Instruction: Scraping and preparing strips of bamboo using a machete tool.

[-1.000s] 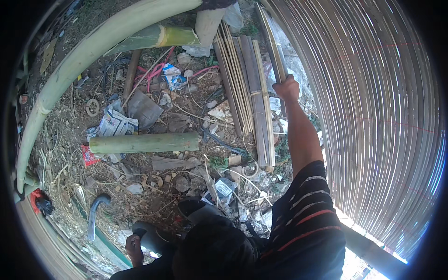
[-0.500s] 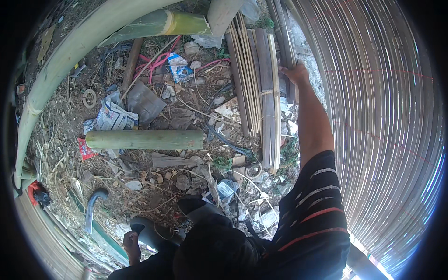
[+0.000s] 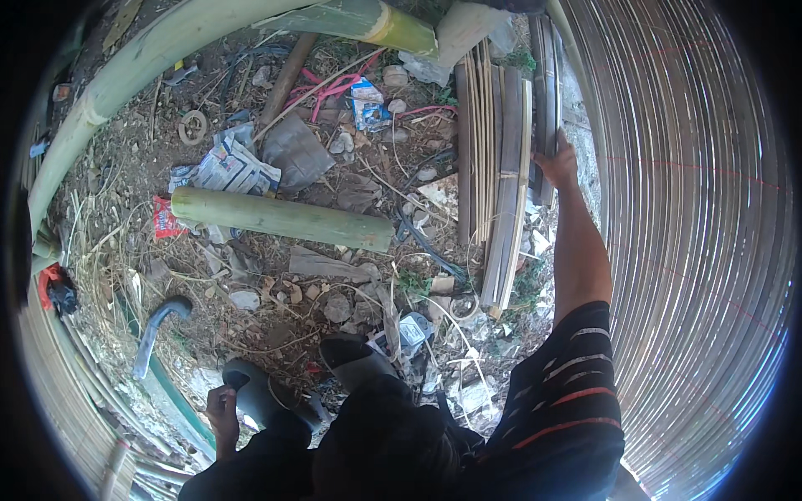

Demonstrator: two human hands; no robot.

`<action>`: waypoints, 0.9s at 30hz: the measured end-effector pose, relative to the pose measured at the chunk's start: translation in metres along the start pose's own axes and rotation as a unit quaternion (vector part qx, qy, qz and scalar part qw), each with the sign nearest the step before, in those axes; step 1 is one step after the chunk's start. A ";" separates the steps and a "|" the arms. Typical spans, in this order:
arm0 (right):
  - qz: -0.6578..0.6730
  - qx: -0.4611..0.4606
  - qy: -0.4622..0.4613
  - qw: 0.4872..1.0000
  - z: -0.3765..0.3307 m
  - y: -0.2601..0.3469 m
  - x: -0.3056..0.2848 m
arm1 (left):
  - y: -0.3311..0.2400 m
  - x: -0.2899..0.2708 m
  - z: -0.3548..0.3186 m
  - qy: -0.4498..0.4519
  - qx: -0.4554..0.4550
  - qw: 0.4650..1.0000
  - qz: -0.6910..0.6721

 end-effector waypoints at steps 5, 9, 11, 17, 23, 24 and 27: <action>-0.148 0.119 -0.007 0.982 -0.006 0.012 -0.012 | 0.007 -0.005 -0.005 -0.012 0.038 0.999 -0.005; -0.115 0.121 -0.131 0.977 -0.032 0.039 -0.039 | 0.029 -0.002 0.003 -0.044 0.027 0.996 -0.069; -0.138 0.071 -0.236 0.959 -0.069 0.078 -0.063 | 0.011 0.005 0.014 -0.056 0.016 0.998 -0.037; 0.051 -0.117 -0.246 0.961 -0.223 0.183 -0.048 | 0.025 0.003 0.028 -0.131 0.058 0.989 0.046; 0.077 -0.184 -0.106 0.974 -0.369 0.267 -0.060 | 0.007 0.021 0.021 -0.207 0.103 0.973 0.008; 0.094 -0.184 -0.109 0.972 -0.376 0.280 -0.069 | 0.011 0.020 0.022 -0.209 0.106 0.972 0.021; 0.107 -0.208 -0.124 0.964 -0.371 0.333 -0.120 | 0.016 0.015 0.022 -0.235 0.136 0.962 0.020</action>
Point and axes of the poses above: each hand's wrist, its own z-axis towards the middle knuckle, its own x-axis out of the palm, y = z × x, the point moved 6 cm from there along z, towards the middle knuckle, and after that the axes turned 2 degrees about y, right-handed, at the moved point
